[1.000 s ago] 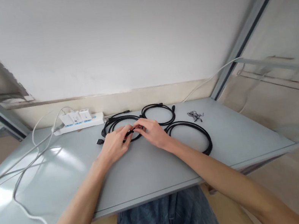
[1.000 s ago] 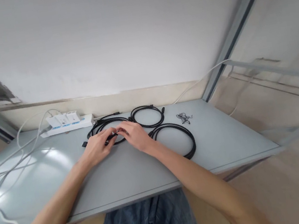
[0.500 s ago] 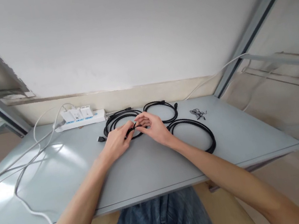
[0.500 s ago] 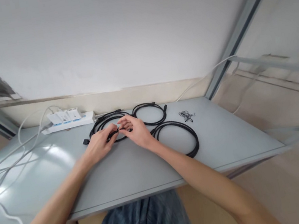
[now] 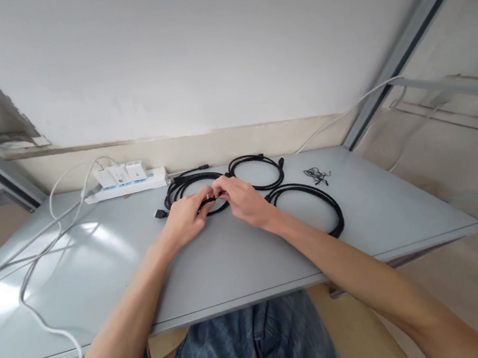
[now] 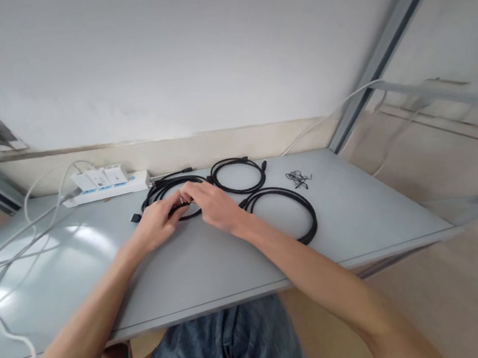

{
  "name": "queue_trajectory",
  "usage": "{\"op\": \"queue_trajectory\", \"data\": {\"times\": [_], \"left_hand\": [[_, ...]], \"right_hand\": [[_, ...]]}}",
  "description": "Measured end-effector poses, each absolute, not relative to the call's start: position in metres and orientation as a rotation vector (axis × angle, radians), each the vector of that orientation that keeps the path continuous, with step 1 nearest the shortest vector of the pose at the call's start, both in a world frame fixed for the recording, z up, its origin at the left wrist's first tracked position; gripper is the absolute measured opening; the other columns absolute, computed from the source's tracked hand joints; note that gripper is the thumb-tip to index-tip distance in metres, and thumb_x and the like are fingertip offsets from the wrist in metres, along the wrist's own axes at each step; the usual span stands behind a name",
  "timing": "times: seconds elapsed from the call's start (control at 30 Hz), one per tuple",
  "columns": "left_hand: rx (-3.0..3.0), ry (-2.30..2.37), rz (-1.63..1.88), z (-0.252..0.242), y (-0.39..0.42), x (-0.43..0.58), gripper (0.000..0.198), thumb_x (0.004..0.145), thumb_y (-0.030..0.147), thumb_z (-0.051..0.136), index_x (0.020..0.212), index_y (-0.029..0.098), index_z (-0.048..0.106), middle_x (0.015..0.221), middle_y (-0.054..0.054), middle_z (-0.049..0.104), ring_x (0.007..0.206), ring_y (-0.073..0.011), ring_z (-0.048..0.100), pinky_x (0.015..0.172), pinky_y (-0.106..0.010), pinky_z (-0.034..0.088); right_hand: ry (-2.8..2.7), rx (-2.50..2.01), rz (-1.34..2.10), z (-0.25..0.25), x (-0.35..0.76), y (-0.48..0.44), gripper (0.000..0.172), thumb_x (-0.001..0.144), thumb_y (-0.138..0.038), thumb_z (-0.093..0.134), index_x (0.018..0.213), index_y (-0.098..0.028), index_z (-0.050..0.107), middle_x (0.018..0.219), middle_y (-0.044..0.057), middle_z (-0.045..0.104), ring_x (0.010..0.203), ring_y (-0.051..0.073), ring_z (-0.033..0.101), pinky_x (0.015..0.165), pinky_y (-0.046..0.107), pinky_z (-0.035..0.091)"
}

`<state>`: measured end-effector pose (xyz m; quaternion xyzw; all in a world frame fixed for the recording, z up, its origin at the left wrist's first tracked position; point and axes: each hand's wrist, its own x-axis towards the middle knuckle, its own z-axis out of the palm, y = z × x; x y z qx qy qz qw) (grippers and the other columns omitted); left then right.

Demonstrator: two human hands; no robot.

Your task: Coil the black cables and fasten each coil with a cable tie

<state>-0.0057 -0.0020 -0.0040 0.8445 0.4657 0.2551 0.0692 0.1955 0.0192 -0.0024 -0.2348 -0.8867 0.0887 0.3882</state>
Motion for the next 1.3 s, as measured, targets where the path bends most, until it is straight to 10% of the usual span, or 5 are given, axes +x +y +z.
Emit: {"op": "queue_trajectory", "data": {"times": [0.13,0.33,0.57,0.97,1.3], "left_hand": [[2.507,1.377,0.792,-0.001,-0.004,-0.006,0.019,0.101,0.035,0.039,0.099,0.025,0.056,0.081,-0.003,0.066,0.078,-0.0237,0.064,0.067,-0.030,0.040],[2.480,1.405,0.796,-0.003,-0.004,-0.005,0.018,0.099,0.034,0.043,0.107,0.024,0.055,0.085,-0.002,0.068,0.076,-0.0214,0.064,0.066,-0.029,0.039],[2.527,1.440,0.794,-0.011,0.000,-0.006,0.021,0.101,0.036,0.043,0.115,0.025,0.054,0.091,-0.003,0.073,0.081,-0.0236,0.068,0.070,-0.031,0.043],[2.641,1.431,0.755,-0.012,0.000,-0.005,0.022,0.103,0.034,0.038,0.112,0.025,0.056,0.093,-0.004,0.072,0.080,-0.0231,0.068,0.067,-0.030,0.041],[2.625,1.440,0.747,-0.007,-0.003,-0.007,0.021,0.101,0.030,0.038,0.110,0.026,0.055,0.090,-0.004,0.072,0.080,-0.0235,0.067,0.067,-0.030,0.041]], "right_hand": [[-2.384,-0.475,-0.025,-0.003,0.194,0.026,0.025,0.100,-0.010,0.034,0.095,-0.023,0.055,0.086,0.006,0.063,0.089,0.022,0.060,0.096,0.043,0.044],[-2.036,-0.700,0.474,0.000,0.198,0.024,0.027,0.095,-0.024,0.061,0.121,-0.024,0.052,0.100,0.004,0.068,0.093,0.018,0.065,0.090,0.034,0.050],[-1.922,-1.063,0.827,0.000,0.200,0.021,0.047,0.102,-0.051,0.049,0.070,-0.018,0.059,0.062,0.001,0.060,0.058,0.012,0.056,0.058,0.023,0.043],[-1.321,-1.085,2.135,0.007,0.193,0.023,0.033,0.100,-0.033,0.045,0.073,-0.016,0.054,0.047,-0.007,0.045,0.032,0.003,0.021,0.031,0.015,0.013],[-1.287,-0.994,2.164,0.000,0.197,0.026,0.019,0.093,-0.028,0.061,0.082,-0.013,0.062,0.050,-0.009,0.046,0.033,0.002,0.028,0.031,0.013,0.017]]}}
